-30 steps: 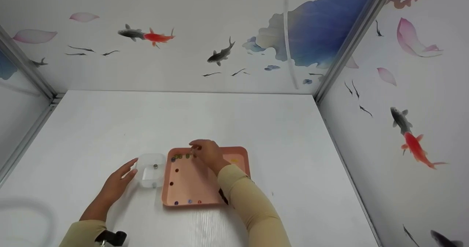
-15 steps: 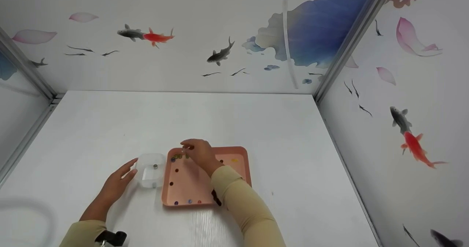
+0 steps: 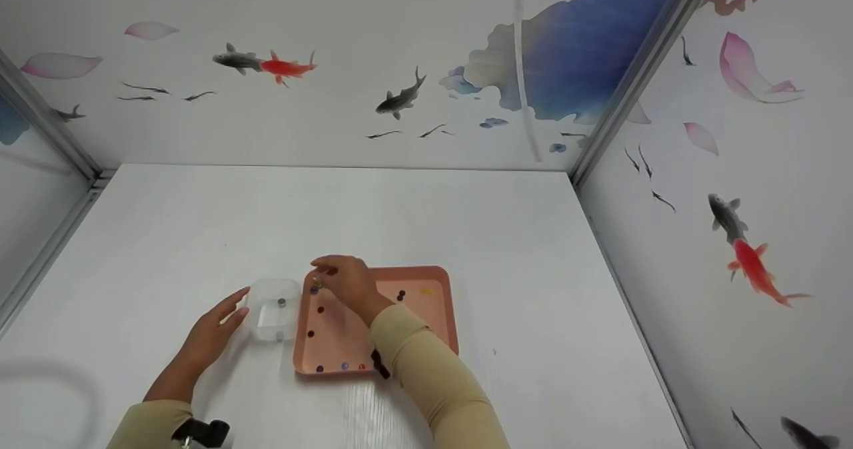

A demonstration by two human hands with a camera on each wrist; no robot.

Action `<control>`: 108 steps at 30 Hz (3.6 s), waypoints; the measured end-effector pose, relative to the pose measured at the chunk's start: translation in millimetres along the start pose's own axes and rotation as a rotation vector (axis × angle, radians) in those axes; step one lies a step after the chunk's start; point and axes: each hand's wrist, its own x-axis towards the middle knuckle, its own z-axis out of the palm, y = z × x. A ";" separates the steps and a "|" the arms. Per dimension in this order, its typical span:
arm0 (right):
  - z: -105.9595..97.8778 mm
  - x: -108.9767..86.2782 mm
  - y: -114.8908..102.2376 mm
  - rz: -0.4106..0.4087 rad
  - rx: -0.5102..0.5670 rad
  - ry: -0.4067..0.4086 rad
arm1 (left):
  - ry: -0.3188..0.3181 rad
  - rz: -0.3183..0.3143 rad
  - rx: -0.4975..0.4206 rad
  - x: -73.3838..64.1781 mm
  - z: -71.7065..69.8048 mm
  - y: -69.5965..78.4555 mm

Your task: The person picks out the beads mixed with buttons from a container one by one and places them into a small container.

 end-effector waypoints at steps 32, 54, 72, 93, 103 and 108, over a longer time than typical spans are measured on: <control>33.6 -4.0 -31.3 0.018 0.014 -0.042 | -0.005 -0.019 -0.006 -1.8 -0.2 2.6; 48.8 0.4 -29.4 -0.087 -0.075 -0.058 | -0.011 -0.028 -0.005 1.2 -0.3 -0.5; 52.0 -2.5 -36.7 -0.086 -0.165 -0.063 | 0.001 -0.023 0.007 0.2 0.1 -0.2; 49.9 -2.4 -35.2 -0.121 -0.192 -0.082 | -0.003 0.003 0.021 1.4 0.1 -0.6; 45.5 -2.4 -33.8 -0.180 -0.220 -0.101 | -0.006 0.003 0.005 1.9 0.2 -1.8; 41.2 -2.9 -34.3 -0.146 -0.183 -0.119 | -0.011 0.000 -0.010 1.1 -0.4 -1.2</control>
